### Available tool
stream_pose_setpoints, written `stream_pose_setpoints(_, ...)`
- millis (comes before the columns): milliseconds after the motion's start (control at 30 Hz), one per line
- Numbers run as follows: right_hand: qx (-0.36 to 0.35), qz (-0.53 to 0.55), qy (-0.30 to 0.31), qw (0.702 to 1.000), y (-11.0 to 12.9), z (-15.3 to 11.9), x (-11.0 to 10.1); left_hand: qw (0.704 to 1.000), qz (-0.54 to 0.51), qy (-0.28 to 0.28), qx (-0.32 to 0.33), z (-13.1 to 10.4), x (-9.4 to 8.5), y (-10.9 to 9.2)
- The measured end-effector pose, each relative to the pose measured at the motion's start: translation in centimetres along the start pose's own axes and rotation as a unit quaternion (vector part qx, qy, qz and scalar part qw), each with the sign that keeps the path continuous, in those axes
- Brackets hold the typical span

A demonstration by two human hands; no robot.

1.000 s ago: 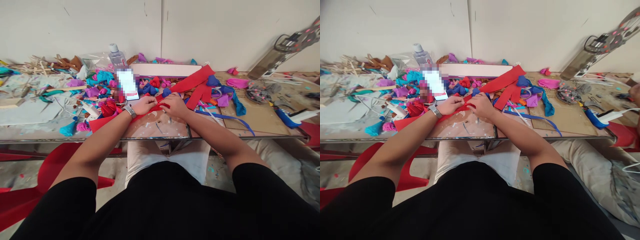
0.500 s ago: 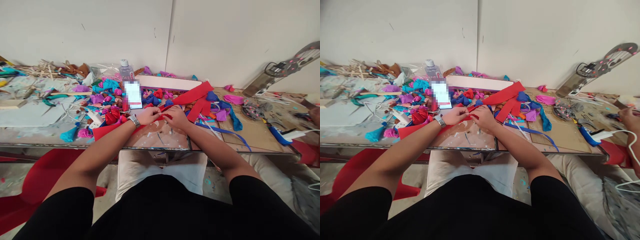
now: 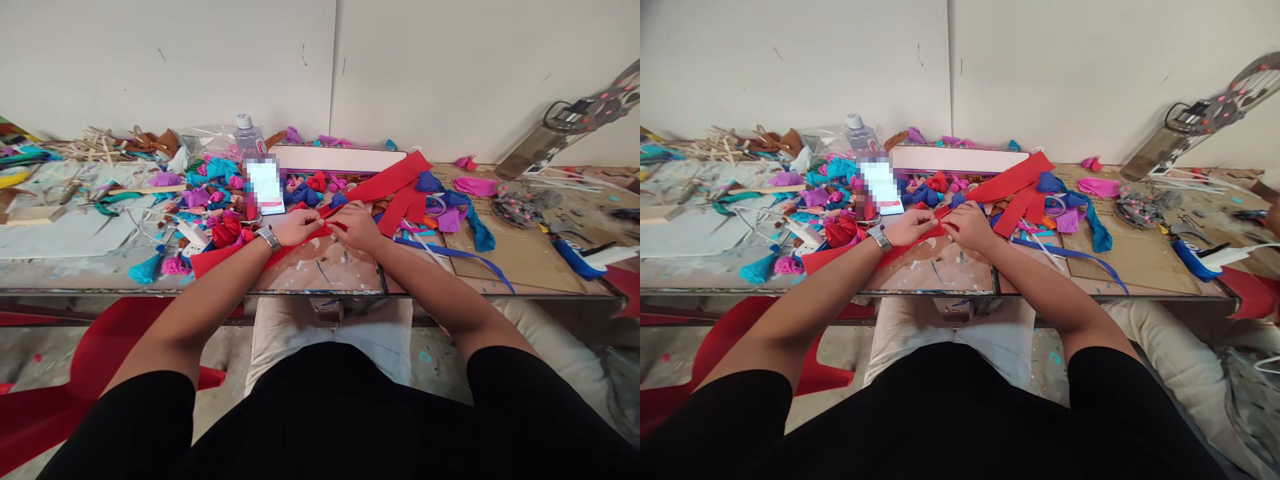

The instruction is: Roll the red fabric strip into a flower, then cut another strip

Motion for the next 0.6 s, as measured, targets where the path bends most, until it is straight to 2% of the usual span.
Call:
stream_pose_setpoints(367,-0.005,-0.005,-0.003,1.0,0.47,0.0,-0.17,1.0,-0.019,-0.011,0.007,-0.02,0.1,0.24)
stream_pose_setpoints(600,-0.006,-0.004,0.003,1.0,0.49,0.07,-0.09,1.0,-0.022,-0.007,0.01,-0.01,0.04,-0.43)
Point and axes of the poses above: each hand's wrist, its own z-axis towards the middle knuckle, its own x-axis out of the palm, y = z × x, the point moved 6 cm from there along z, towards the middle knuckle, and after that the axes turned 12 degrees about x, right-handed, at the moved point
